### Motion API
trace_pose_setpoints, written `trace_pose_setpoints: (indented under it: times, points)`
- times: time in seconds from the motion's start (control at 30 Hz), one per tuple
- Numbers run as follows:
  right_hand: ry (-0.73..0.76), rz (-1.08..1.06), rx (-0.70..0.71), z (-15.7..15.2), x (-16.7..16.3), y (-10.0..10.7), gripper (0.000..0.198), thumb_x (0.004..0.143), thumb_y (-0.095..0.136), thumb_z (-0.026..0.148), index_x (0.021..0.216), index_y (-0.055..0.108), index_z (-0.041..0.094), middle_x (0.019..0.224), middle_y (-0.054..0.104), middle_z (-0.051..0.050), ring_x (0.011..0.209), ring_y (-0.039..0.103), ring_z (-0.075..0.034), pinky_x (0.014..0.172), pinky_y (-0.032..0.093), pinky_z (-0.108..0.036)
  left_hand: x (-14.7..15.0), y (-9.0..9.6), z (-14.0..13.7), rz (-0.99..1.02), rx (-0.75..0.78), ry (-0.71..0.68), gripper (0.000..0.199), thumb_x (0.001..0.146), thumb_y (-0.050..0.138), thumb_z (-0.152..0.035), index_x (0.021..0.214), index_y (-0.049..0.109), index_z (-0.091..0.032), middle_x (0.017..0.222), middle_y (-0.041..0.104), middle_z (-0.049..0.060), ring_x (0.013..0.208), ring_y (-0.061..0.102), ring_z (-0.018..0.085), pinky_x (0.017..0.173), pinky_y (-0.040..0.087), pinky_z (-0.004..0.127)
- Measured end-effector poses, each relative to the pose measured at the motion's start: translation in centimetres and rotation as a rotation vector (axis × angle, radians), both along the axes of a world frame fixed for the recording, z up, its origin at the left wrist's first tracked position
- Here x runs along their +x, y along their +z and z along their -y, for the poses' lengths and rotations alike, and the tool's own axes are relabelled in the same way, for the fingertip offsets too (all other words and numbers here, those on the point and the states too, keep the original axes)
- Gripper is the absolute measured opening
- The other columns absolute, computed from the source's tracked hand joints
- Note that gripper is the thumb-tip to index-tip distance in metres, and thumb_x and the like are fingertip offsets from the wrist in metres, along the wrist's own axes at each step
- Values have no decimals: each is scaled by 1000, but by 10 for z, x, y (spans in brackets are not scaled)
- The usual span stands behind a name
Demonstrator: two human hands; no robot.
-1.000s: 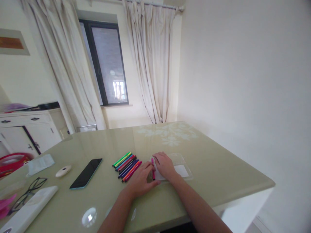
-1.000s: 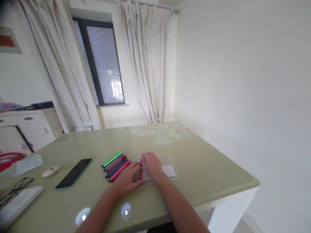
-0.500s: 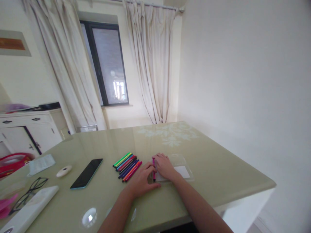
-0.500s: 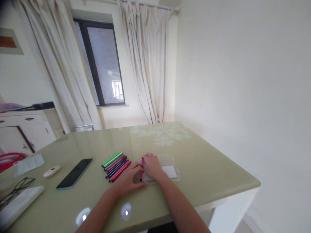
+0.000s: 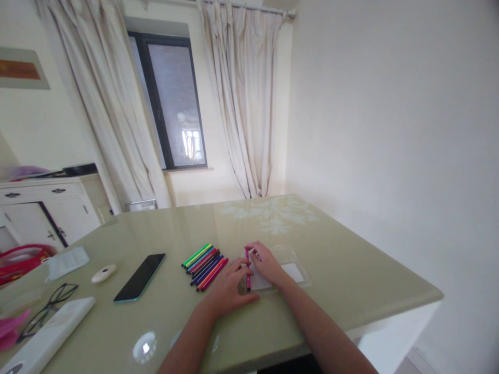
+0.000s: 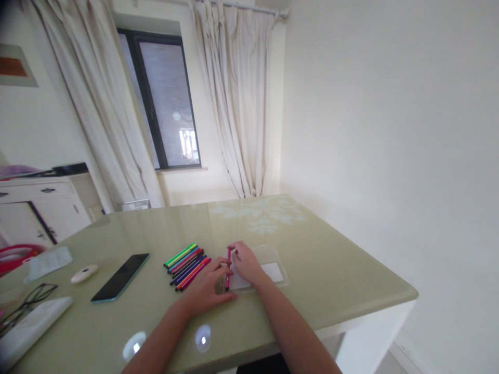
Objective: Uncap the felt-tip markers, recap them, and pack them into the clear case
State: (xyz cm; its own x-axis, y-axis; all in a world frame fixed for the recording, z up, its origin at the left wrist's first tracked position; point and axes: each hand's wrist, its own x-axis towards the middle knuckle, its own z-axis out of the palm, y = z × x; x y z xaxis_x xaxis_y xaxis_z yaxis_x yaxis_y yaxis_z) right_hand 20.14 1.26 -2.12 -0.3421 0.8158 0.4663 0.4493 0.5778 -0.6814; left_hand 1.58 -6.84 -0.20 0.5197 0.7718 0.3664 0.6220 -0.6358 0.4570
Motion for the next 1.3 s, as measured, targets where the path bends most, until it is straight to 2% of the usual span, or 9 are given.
trace_pose_setpoints:
  times: [0.2, 0.47, 0.73, 1.03, 1.3]
  points:
    - [2, -104, -100, 2, -1, 3, 29, 89, 51, 12, 113, 64, 18, 104, 73, -6, 94, 68, -18, 87, 53, -31, 1, 3, 1, 13, 4, -35, 43, 81, 78, -49, 116, 67, -26, 143, 54, 10, 131, 52, 30, 111, 43, 42]
    - [-12, -130, -97, 3, -1, 7, 24, 92, 56, 22, 113, 68, 19, 106, 75, -8, 91, 71, -19, 84, 55, -33, 0, 2, 0, 45, -14, -23, 49, 79, 80, -49, 121, 67, -27, 142, 55, 9, 131, 52, 29, 112, 43, 41]
    - [-17, -159, -114, 1, -2, 5, 28, 92, 57, 25, 116, 69, 20, 108, 76, -8, 89, 72, -20, 85, 56, -34, -1, -1, -2, 39, -3, -6, 57, 78, 81, -46, 129, 64, -28, 143, 54, 9, 132, 52, 30, 113, 43, 43]
    - [-8, -115, -112, -2, -2, 1, 34, 91, 58, 28, 122, 71, 19, 117, 75, -10, 93, 72, -21, 88, 57, -36, 1, -1, -2, 67, -1, 0, 63, 77, 83, -38, 135, 60, -28, 144, 55, 8, 131, 52, 29, 114, 43, 44]
    - [-17, -40, -136, 2, -2, 5, 35, 90, 60, 28, 122, 71, 21, 120, 74, -9, 95, 72, -21, 89, 56, -35, 0, 1, -1, 52, -19, 6, 52, 79, 81, -44, 125, 65, -28, 139, 59, 8, 127, 55, 29, 111, 44, 45]
